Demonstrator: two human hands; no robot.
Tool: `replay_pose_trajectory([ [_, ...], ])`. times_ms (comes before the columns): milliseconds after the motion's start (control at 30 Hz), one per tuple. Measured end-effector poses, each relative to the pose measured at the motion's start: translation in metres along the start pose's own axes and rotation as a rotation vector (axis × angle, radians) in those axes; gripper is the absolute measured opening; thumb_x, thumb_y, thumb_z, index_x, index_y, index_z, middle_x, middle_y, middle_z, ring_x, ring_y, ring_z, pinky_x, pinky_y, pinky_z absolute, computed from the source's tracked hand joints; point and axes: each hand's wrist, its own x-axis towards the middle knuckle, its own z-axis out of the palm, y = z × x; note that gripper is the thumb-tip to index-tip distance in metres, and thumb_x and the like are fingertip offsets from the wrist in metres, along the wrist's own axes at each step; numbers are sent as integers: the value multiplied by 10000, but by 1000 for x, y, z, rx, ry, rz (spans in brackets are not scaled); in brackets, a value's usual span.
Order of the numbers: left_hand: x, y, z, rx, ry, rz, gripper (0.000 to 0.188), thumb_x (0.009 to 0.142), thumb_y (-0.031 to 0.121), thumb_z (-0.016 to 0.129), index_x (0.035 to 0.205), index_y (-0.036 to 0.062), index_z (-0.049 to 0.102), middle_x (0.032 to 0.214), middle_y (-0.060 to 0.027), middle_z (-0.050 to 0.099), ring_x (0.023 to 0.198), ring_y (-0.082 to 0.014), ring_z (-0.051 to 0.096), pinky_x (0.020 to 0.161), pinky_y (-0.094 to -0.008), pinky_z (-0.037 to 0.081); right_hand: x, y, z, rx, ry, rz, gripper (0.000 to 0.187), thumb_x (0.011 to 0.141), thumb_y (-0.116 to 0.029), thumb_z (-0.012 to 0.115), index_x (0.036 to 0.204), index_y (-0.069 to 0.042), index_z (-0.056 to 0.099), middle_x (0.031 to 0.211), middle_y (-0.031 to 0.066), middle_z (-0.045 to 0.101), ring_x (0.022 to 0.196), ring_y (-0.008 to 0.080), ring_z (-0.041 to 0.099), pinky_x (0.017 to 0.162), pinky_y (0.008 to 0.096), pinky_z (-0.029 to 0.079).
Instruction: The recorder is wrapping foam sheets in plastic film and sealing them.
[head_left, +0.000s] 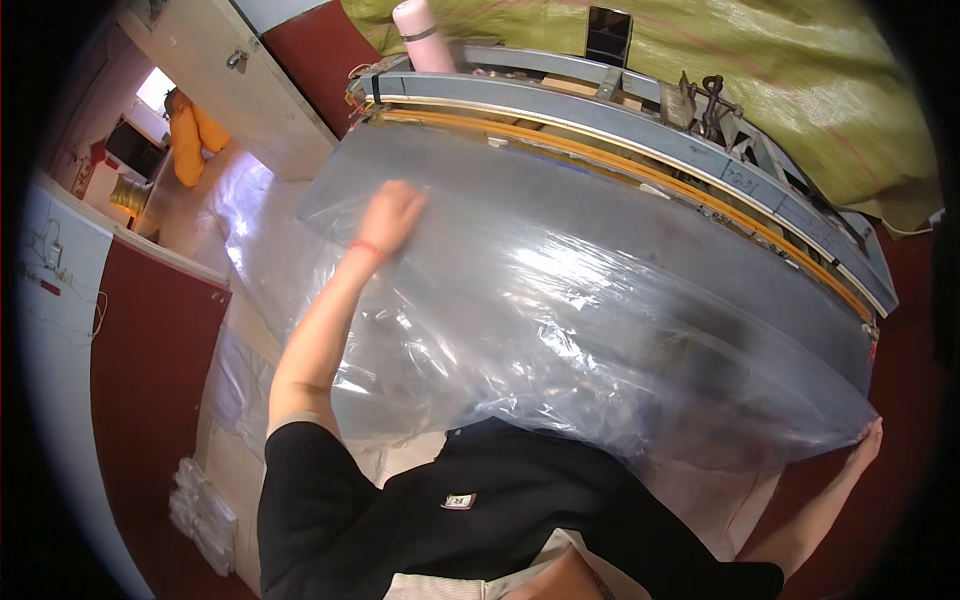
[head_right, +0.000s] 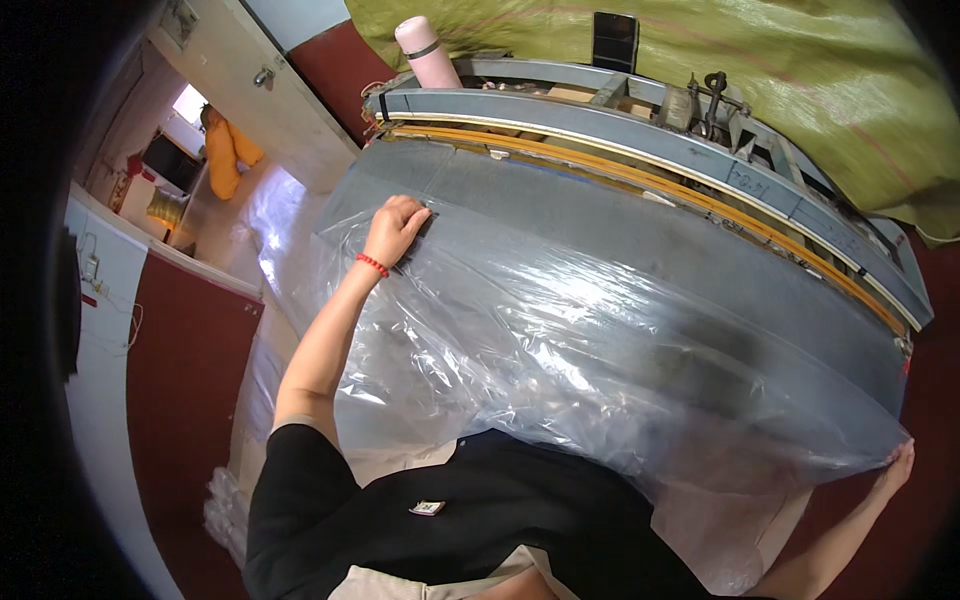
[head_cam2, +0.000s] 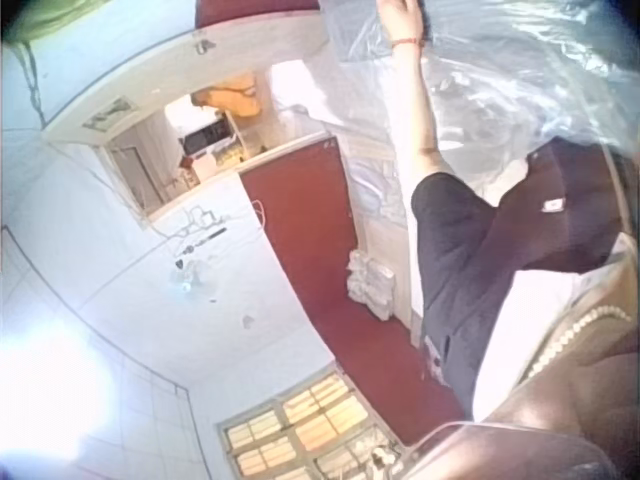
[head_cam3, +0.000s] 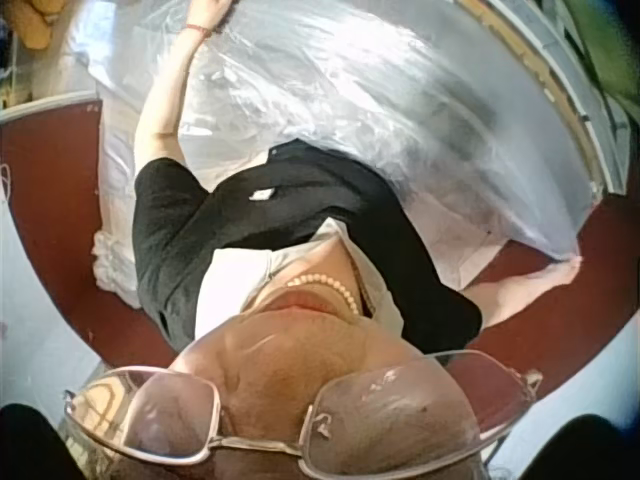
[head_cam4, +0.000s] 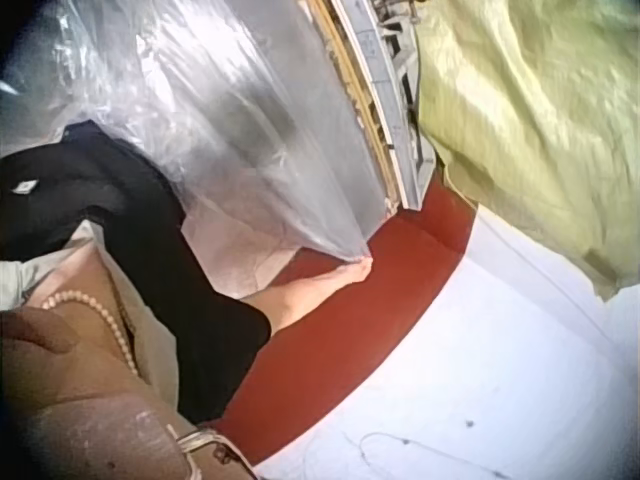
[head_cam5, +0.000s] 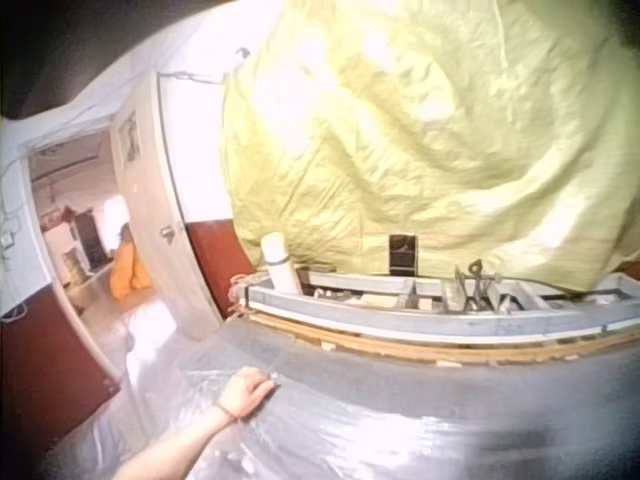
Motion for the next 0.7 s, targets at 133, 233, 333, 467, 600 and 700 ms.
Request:
replay_pose_trajectory([
  [133, 12, 8, 13, 0, 59, -69, 153, 720, 131, 638, 840, 40, 610, 718, -108, 565, 702, -262, 545, 650, -325, 441, -27, -31, -32, 175, -19, -32, 277, 831, -331, 566, 946, -80, 540, 751, -36, 502, 635, 43, 426, 544, 179, 328],
  [233, 15, 26, 7, -150, 96, -158, 122, 710, 108, 641, 794, 34, 593, 725, -101, 556, 689, -247, 542, 645, -314, 438, -23, -22, -65, 133, -44, -50, 299, 844, -306, 551, 1012, -59, 531, 864, 6, 538, 759, 97, 488, 662, 229, 383],
  [333, 17, 19, 7, -142, 33, -132, 113, 703, 102, 645, 749, 27, 575, 734, -91, 547, 675, -235, 541, 637, -306, 433, -26, -6, -71, 58, 27, -63, 342, 845, -293, 549, 1077, -42, 523, 969, 45, 564, 874, 144, 530, 776, 277, 420],
  [467, 35, 15, 10, -19, -19, -34, 103, 696, 126, 643, 725, 47, 583, 747, -89, 549, 727, -248, 539, 662, -314, 431, 1, 6, -80, -36, 62, 25, 327, 796, -296, 604, 953, -10, 604, 868, 73, 608, 773, 167, 571, 671, 266, 465],
  [600, 74, 16, -24, -473, 339, -300, 155, 841, 199, 509, 815, 57, 565, 797, -28, 553, 767, -122, 517, 709, -272, 423, 40, -14, 0, 449, 187, 67, 263, 805, -203, 549, 1005, -45, 618, 858, 77, 629, 715, 182, 585, 666, 306, 481],
  [700, 94, 25, -28, -812, 574, -527, 155, 844, 194, 473, 803, 57, 535, 727, -11, 513, 654, -78, 464, 602, -220, 390, -19, -75, 126, -671, 570, -291, 324, 810, -289, 450, 793, -37, 654, 830, 165, 622, 719, 294, 594, 656, 381, 455],
])
